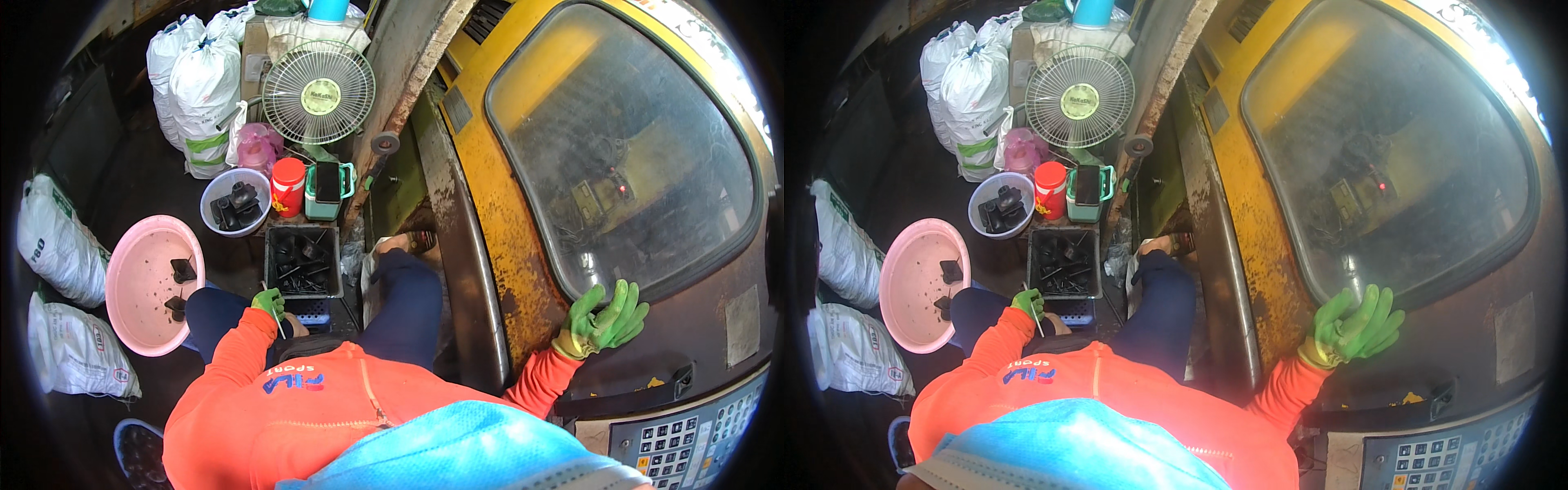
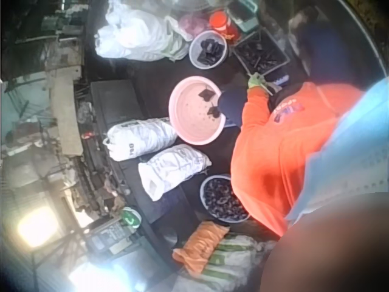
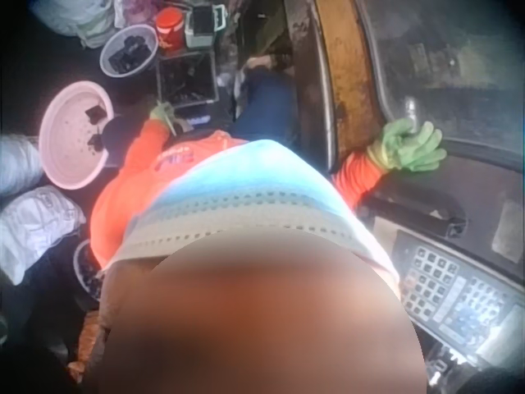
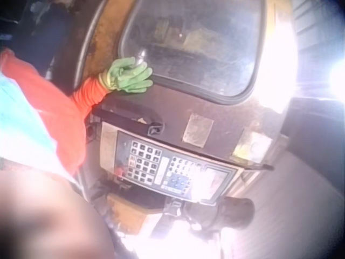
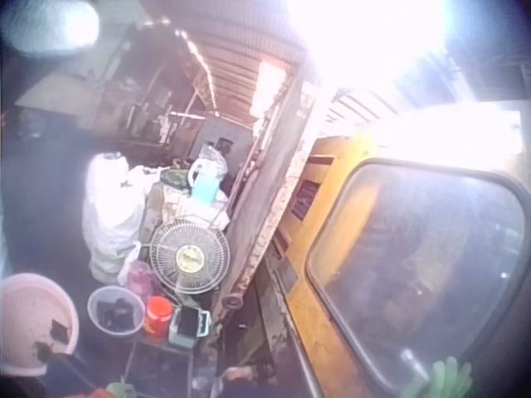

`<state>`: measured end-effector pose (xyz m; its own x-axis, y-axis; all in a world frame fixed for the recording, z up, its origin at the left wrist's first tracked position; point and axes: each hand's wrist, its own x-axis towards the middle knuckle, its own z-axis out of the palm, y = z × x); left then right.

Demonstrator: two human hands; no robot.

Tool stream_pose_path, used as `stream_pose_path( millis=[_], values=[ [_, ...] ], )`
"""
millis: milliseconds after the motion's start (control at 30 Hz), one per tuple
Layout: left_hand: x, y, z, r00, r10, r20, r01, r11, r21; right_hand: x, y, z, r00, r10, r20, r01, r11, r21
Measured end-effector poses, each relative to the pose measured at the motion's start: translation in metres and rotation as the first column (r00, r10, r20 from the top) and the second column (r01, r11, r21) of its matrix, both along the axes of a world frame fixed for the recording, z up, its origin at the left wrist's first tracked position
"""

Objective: The person sits on the floor and uses a metal tool to scrape and clean small black metal parts. They repeatedly pick up parts, scrape them, and place them into a white bowl. The person also inspects the parts by holding them up to the camera.

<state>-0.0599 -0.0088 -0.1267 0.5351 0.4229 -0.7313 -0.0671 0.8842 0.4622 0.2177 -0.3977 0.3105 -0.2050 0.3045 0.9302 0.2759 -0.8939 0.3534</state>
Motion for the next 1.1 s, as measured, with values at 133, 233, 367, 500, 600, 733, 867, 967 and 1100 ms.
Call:
stream_pose_path(
  millis=[133,233,367,500,600,733,867,967,1100],
  values=[
    [-0.003,0.002,-0.005,0.999,-0.027,0.021,0.027,1.000,0.010,0.000,0.000,0.000,1.000,-0.002,0.004,0.002,1.000,-0.003],
    [-0.003,0.002,-0.008,1.000,-0.029,0.004,0.029,0.999,0.021,0.000,0.000,0.001,1.000,0.004,0.015,-0.003,1.000,-0.006],
    [-0.001,0.002,-0.009,0.997,-0.038,-0.067,0.040,0.998,0.038,0.001,0.000,0.002,0.999,0.038,0.005,-0.038,0.999,-0.003],
    [0.000,0.003,-0.010,0.997,-0.031,-0.072,0.033,0.999,0.023,0.001,0.000,0.002,1.000,0.005,0.019,-0.004,1.000,-0.011],
    [-0.001,0.003,-0.010,0.997,-0.027,-0.067,0.029,0.999,0.030,0.001,0.000,0.002,1.000,0.003,0.024,-0.002,1.000,-0.015],
    [-0.002,0.001,-0.008,0.999,-0.033,-0.031,0.034,0.999,0.026,0.000,0.002,0.003,1.000,0.003,0.029,-0.002,1.000,-0.019],
    [0.000,0.000,-0.002,0.998,-0.013,-0.069,0.015,0.999,0.038,-0.001,0.003,0.004,1.000,0.007,0.018,-0.006,1.000,-0.021],
    [0.002,0.000,0.002,0.999,0.005,-0.042,-0.005,1.000,-0.003,-0.001,0.003,0.004,1.000,0.030,0.010,-0.030,0.999,-0.011],
    [0.006,0.003,0.007,0.992,-0.010,0.125,0.013,1.000,-0.024,0.000,0.006,0.007,0.998,0.015,0.062,-0.012,0.998,-0.056]
  ],
)
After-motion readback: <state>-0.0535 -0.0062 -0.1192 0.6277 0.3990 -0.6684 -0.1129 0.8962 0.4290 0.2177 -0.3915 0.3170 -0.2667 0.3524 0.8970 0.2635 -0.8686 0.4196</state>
